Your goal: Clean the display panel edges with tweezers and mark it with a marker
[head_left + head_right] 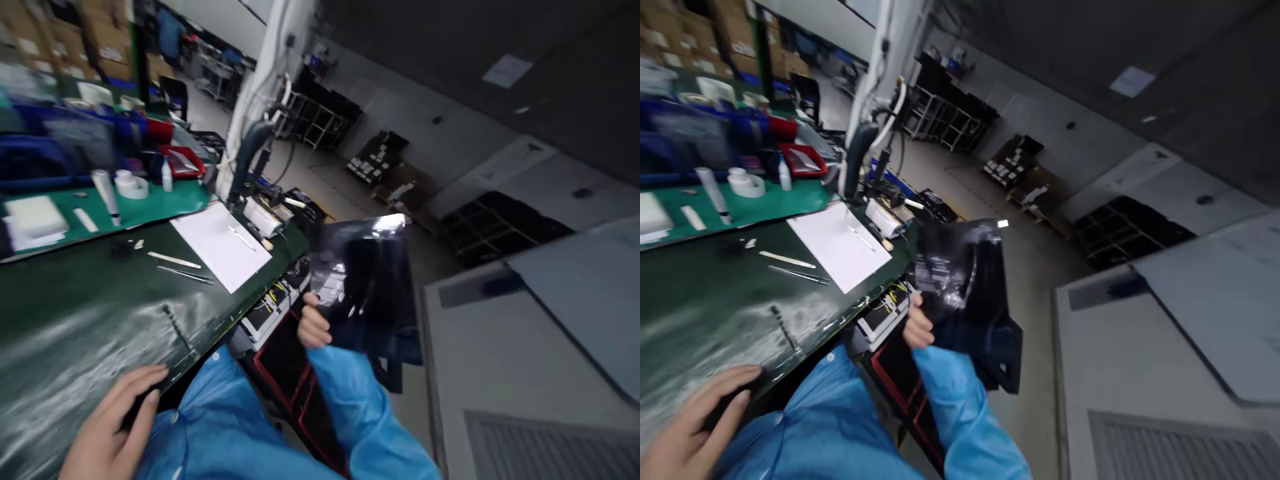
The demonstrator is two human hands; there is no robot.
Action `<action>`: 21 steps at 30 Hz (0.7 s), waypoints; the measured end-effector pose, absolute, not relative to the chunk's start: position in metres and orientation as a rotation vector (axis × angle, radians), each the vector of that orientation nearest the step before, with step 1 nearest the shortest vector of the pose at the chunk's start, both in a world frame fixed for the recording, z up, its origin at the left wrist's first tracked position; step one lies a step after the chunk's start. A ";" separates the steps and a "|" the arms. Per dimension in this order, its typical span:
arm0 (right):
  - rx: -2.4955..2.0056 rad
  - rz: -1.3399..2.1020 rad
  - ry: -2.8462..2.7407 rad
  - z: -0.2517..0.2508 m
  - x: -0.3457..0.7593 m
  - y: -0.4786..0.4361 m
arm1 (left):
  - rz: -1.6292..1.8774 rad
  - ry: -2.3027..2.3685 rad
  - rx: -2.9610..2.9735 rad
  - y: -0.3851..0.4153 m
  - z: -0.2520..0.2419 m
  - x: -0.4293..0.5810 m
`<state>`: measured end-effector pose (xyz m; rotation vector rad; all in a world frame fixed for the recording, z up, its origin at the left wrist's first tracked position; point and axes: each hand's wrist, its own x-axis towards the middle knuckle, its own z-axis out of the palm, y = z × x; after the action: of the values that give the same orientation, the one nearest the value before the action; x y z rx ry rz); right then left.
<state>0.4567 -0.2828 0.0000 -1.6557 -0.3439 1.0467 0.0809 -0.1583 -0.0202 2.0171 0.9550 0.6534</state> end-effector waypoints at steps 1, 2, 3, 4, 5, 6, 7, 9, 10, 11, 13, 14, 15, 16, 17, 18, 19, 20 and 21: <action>-1.541 1.215 -0.397 -0.011 0.431 -0.265 | 0.608 1.000 1.919 -0.161 -0.010 0.083; -1.421 1.392 -0.455 -0.022 0.404 -0.249 | 0.605 1.047 1.805 -0.162 -0.001 0.083; -1.299 1.571 -0.510 -0.031 0.376 -0.235 | 0.599 1.071 1.672 -0.164 0.007 0.082; -1.175 1.741 -0.561 -0.038 0.349 -0.225 | 0.628 1.076 1.533 -0.164 0.013 0.080; -1.054 1.903 -0.602 -0.043 0.324 -0.217 | 0.667 1.057 1.387 -0.164 0.017 0.077; -0.942 2.049 -0.631 -0.047 0.303 -0.210 | 0.716 1.046 1.260 -0.163 0.020 0.072; -0.836 2.178 -0.641 -0.050 0.284 -0.206 | 0.758 1.041 1.158 -0.162 0.022 0.065; -0.622 2.402 -0.588 -0.055 0.256 -0.197 | 0.841 1.050 0.997 -0.162 0.023 0.049; -0.518 2.509 -0.536 -0.057 0.245 -0.193 | 0.873 1.059 0.915 -0.163 0.022 0.041; -0.425 2.610 -0.478 -0.059 0.235 -0.188 | 0.903 1.063 0.826 -0.165 0.022 0.033; -0.292 2.785 -0.379 -0.064 0.221 -0.179 | 0.949 1.035 0.644 -0.170 0.021 0.020; -0.269 2.840 -0.348 -0.066 0.215 -0.175 | 0.972 1.008 0.567 -0.172 0.021 0.015; -0.263 2.881 -0.318 -0.068 0.211 -0.171 | 0.988 0.976 0.514 -0.174 0.021 0.013; -0.261 2.909 -0.291 -0.069 0.208 -0.168 | 0.994 0.947 0.485 -0.174 0.021 0.011; -0.251 2.931 -0.266 -0.069 0.206 -0.166 | 0.995 0.921 0.481 -0.174 0.022 0.011; -0.239 2.949 -0.248 -0.069 0.205 -0.164 | 0.987 0.893 0.499 -0.173 0.023 0.012; -0.222 2.961 -0.234 -0.069 0.204 -0.164 | 0.982 0.873 0.531 -0.171 0.024 0.013; -0.203 2.971 -0.226 -0.068 0.204 -0.165 | 0.976 0.860 0.571 -0.169 0.025 0.015; -0.184 2.978 -0.222 -0.068 0.204 -0.166 | 0.974 0.856 0.611 -0.167 0.025 0.017</action>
<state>0.2040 -0.1662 -0.0682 -0.1843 -0.2220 2.9779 0.0166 -0.1672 0.0255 0.6106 0.8562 0.9737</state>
